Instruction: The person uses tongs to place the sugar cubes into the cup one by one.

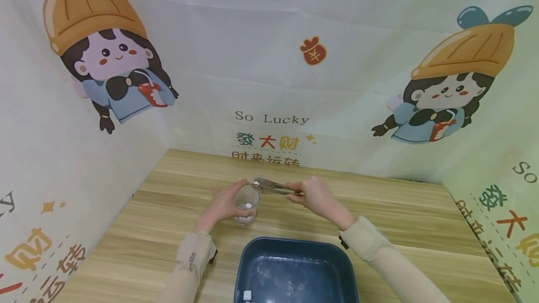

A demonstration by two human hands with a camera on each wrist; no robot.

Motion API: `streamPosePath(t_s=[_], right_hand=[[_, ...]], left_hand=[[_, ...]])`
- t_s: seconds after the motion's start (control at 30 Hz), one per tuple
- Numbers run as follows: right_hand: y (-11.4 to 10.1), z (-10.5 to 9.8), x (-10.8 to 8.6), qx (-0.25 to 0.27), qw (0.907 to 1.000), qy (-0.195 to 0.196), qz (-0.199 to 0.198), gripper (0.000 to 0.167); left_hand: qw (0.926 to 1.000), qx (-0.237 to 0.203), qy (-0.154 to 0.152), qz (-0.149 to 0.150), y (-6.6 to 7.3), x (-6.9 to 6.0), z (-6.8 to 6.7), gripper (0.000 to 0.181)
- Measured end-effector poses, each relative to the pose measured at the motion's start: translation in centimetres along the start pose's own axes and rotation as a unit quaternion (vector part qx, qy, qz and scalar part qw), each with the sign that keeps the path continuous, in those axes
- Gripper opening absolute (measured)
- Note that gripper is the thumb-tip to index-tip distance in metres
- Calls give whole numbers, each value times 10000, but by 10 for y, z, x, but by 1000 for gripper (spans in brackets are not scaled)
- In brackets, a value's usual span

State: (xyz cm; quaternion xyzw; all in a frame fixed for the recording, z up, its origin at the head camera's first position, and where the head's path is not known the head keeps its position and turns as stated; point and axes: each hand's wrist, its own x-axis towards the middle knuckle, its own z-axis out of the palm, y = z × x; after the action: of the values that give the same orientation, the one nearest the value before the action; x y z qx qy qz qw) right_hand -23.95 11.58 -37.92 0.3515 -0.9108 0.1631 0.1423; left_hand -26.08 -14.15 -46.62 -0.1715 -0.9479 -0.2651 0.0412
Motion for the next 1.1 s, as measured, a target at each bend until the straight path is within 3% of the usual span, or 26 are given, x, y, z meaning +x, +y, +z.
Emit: streamPosePath(t_s=[0.23, 0.6, 1.1], right_hand=[[-1, 5, 3, -110, 9999, -20, -90, 28], [-1, 8, 4, 143, 9996, -51, -234, 27], [0, 4, -1, 168, 9997, 26, -176, 29]], left_hand=[[10000, 39, 26, 62, 0, 0, 0, 87], [10000, 41, -18, -14, 3, -1, -1, 87], [10000, -13, -23, -13, 2, 0, -2, 86]])
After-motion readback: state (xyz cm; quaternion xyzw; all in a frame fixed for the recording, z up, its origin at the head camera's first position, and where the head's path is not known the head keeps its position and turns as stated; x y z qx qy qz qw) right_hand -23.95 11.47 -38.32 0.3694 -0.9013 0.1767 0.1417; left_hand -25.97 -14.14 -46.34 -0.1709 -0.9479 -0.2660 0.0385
